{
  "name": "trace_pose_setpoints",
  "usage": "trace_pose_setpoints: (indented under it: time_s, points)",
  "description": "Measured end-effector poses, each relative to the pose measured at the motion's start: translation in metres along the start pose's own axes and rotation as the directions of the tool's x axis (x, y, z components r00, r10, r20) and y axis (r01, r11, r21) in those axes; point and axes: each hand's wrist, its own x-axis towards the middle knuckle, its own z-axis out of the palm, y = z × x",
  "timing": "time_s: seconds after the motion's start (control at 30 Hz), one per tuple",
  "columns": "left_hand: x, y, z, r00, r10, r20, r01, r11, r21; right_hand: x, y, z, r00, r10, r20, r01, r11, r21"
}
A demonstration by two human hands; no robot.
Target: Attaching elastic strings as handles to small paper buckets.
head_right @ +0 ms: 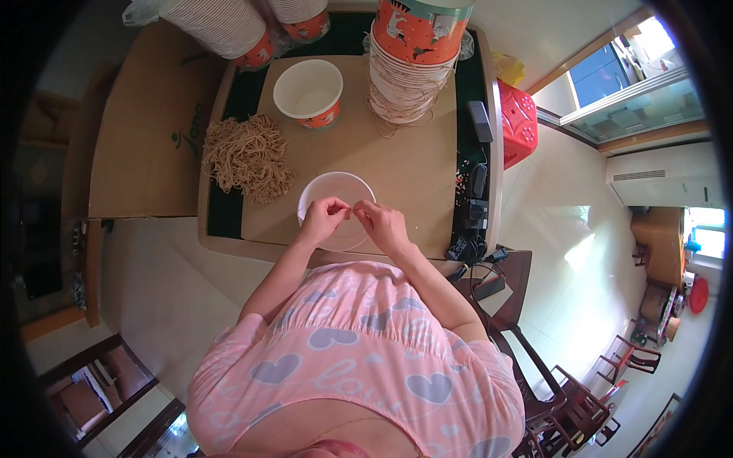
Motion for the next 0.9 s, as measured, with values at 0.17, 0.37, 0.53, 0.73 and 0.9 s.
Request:
trace_pose_setpoints:
  time_s: [0.17, 0.37, 0.53, 0.73, 0.9]
  points:
    - [0.001, -0.005, 0.001, 0.999, 0.04, -0.035, -0.038, 0.997, 0.067, 0.0, -0.001, 0.001, 1.0, 0.001, -0.012, -0.001, 1.0, 0.013]
    - [0.002, -0.003, 0.0, 0.997, 0.048, -0.059, -0.039, 0.988, 0.151, 0.0, -0.008, -0.004, 0.999, 0.036, -0.01, -0.036, 0.999, 0.026]
    - [-0.002, 0.007, 0.0, 0.999, 0.05, -0.02, -0.049, 0.998, 0.037, 0.001, -0.002, -0.004, 0.998, -0.004, -0.061, 0.01, 0.996, 0.092]
    - [-0.013, 0.03, -0.007, 0.996, 0.002, 0.094, -0.007, 0.998, 0.056, 0.0, 0.0, -0.014, 0.995, -0.061, -0.078, 0.068, 0.994, 0.085]
    - [-0.029, 0.066, -0.012, 0.984, 0.048, 0.171, -0.049, 0.999, 0.003, -0.006, 0.006, -0.017, 0.973, -0.076, -0.217, 0.102, 0.989, 0.112]
